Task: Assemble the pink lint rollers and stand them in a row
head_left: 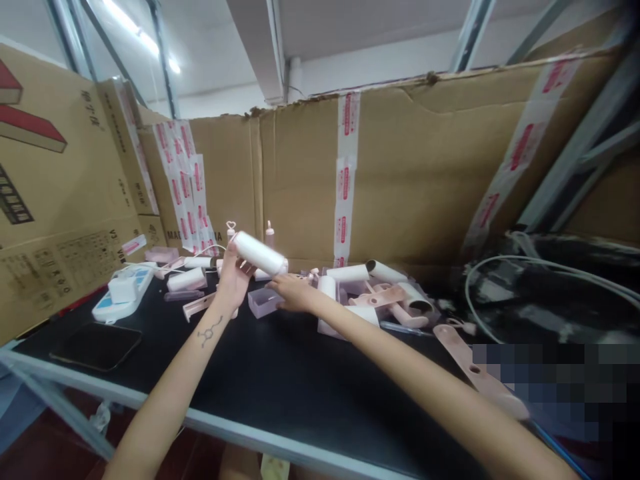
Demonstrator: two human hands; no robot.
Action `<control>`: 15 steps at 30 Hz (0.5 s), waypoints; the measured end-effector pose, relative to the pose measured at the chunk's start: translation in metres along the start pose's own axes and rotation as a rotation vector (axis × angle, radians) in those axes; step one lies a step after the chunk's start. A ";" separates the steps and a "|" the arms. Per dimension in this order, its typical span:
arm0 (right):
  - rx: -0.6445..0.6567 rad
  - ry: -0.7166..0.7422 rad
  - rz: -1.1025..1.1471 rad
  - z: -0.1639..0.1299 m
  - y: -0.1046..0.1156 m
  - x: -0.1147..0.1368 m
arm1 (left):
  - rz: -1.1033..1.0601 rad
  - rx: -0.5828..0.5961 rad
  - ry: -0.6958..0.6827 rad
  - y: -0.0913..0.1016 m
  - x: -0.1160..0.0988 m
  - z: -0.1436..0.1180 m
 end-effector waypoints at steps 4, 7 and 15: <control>-0.034 0.082 0.014 -0.045 0.011 0.033 | 0.068 0.121 -0.017 0.003 0.003 0.001; -0.164 0.104 0.117 -0.080 0.025 0.042 | 0.157 0.200 0.020 0.003 0.014 -0.006; -0.455 -0.025 0.391 -0.101 0.031 0.015 | 0.309 0.267 0.094 0.008 0.062 -0.024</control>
Point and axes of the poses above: each hand's wrist, its own z-axis towards the middle knuckle, its own y-axis out of the back of the hand, x = y × z, the point moved 5 cm from there along z, towards the middle knuckle, and after that the axes turned 7 degrees about -x, right-handed, at the moved point
